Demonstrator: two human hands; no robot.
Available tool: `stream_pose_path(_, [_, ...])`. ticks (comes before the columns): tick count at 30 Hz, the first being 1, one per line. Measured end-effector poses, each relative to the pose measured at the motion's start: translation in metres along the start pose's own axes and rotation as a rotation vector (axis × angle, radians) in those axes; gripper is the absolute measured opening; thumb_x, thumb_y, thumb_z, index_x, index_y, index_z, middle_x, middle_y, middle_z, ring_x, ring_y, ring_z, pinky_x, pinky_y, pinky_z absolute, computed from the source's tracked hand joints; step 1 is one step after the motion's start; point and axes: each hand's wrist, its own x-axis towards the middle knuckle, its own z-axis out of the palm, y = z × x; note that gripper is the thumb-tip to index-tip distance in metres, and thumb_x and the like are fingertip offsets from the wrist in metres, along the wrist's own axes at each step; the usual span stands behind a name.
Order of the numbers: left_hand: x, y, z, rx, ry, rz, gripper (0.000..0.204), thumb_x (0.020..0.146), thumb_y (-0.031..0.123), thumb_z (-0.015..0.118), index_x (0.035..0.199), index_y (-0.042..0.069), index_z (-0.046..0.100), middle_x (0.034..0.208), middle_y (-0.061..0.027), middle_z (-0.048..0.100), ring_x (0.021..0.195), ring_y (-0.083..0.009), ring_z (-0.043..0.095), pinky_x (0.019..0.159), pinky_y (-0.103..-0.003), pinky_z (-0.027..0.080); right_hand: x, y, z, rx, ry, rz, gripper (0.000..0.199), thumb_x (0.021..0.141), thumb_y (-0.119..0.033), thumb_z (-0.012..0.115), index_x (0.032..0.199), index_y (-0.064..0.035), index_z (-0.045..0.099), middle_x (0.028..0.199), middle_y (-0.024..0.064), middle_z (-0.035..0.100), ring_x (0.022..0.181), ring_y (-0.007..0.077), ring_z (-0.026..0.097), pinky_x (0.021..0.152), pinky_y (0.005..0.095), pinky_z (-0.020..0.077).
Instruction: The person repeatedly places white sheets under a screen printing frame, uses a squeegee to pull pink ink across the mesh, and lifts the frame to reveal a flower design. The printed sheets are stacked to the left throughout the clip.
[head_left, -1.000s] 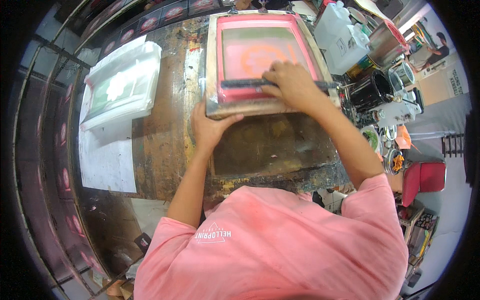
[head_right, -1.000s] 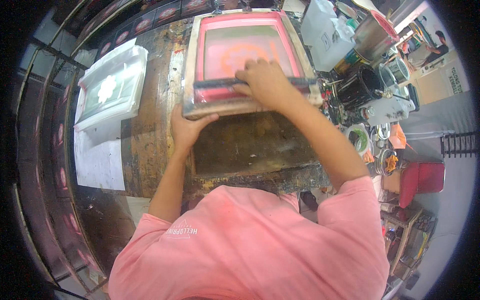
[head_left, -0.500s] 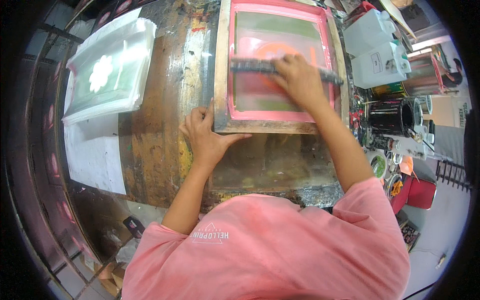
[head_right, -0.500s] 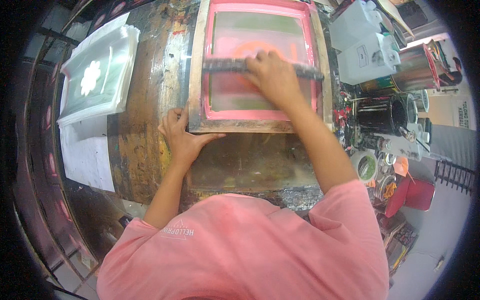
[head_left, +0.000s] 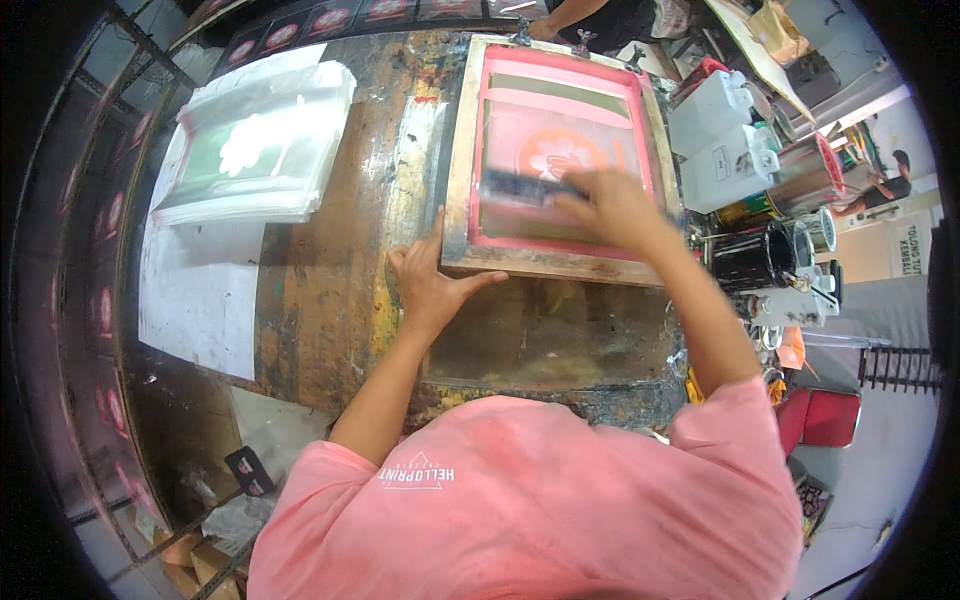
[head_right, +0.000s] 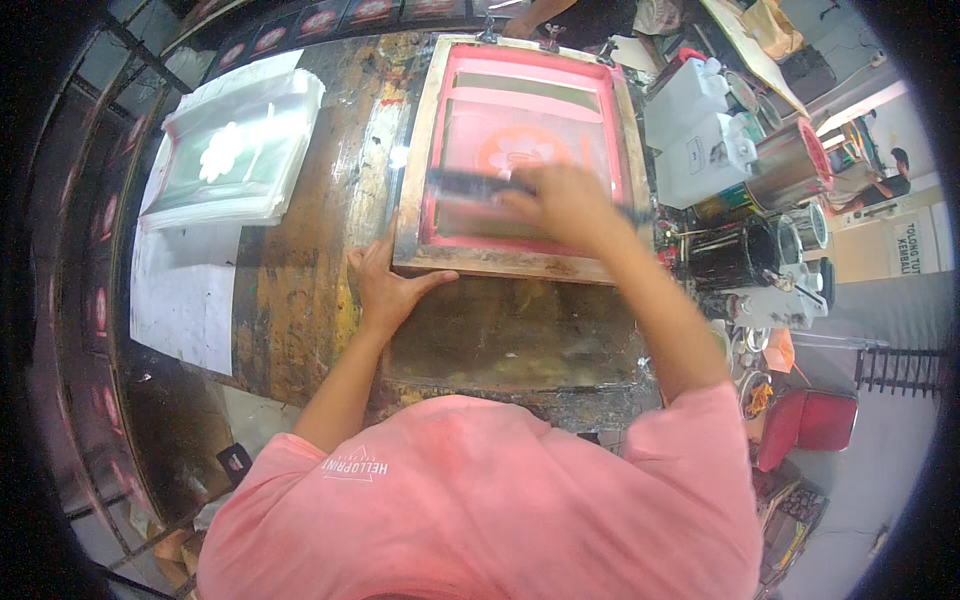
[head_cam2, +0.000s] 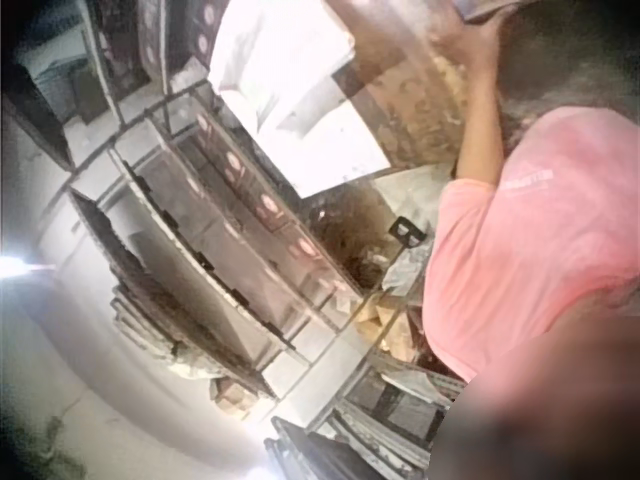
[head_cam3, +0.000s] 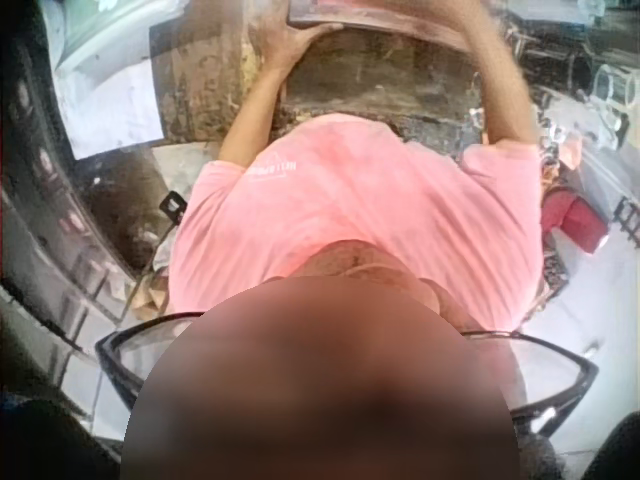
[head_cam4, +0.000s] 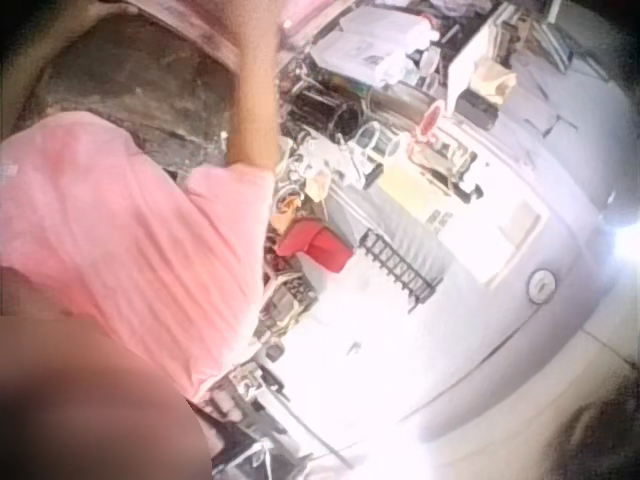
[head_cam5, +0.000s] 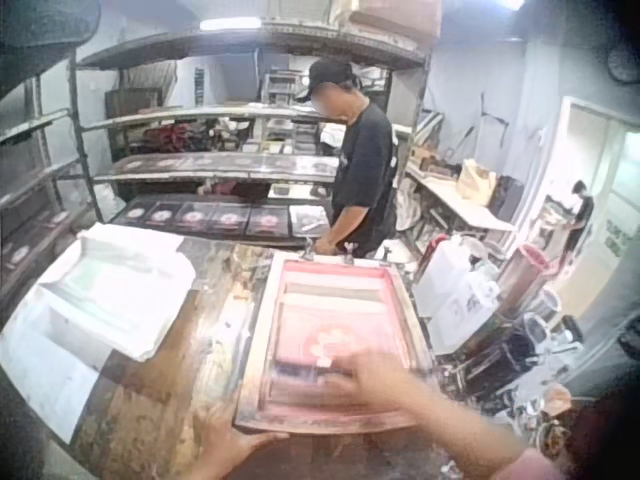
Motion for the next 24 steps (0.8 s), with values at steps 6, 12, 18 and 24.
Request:
stream_pose_path(6, [0.011, 0.030, -0.010, -0.362, 0.074, -0.042, 0.116, 0.065, 0.051, 0.099, 0.152, -0.009, 0.049, 0.107, -0.0182, 0.075, 0.087, -0.0262, 0.061, 0.092, -0.040, 0.050, -0.067, -0.060, 0.004, -0.225, 0.298, 0.006, 0.036, 0.092, -0.044, 0.073, 0.107, -0.0117, 0.069, 0.102, 0.0103, 0.065, 0.096, 0.0326, 0.065, 0.087, 0.0506, 0.0496])
stream_pose_path(12, [0.065, 0.081, -0.036, -0.635, 0.178, 0.014, 0.113, 0.078, 0.044, 0.093, 0.159, -0.011, 0.036, 0.126, -0.0246, 0.066, 0.125, -0.0307, 0.061, 0.110, -0.041, 0.044, -0.007, -0.063, -0.079, -0.471, 0.734, -0.138, 0.040, 0.092, -0.047, 0.069, 0.100, -0.0085, 0.068, 0.093, 0.0098, 0.068, 0.094, 0.0291, 0.065, 0.092, 0.0522, 0.0454])
stream_pose_path(18, [0.032, 0.050, -0.010, 0.525, -0.129, 0.136, 0.115, 0.090, 0.078, 0.060, 0.162, -0.007, 0.032, 0.160, -0.0333, 0.039, 0.153, -0.0445, 0.032, 0.121, -0.074, 0.009, 0.046, -0.060, -0.157, -0.350, 0.818, -0.151, 0.045, 0.097, -0.044, 0.063, 0.075, -0.0044, 0.067, 0.071, 0.0162, 0.067, 0.072, 0.0344, 0.068, 0.077, 0.0504, 0.0457])
stream_pose_path(24, [0.033, 0.040, 0.010, 0.363, -0.115, 0.172, 0.098, 0.090, 0.070, 0.067, 0.153, -0.002, 0.051, 0.157, -0.0303, 0.047, 0.146, -0.0413, 0.045, 0.118, -0.066, 0.022, 0.069, -0.052, -0.184, -0.231, 0.757, -0.010, 0.058, 0.097, -0.053, 0.058, 0.070, -0.0030, 0.070, 0.065, 0.0180, 0.067, 0.072, 0.0383, 0.071, 0.071, 0.0502, 0.0550])
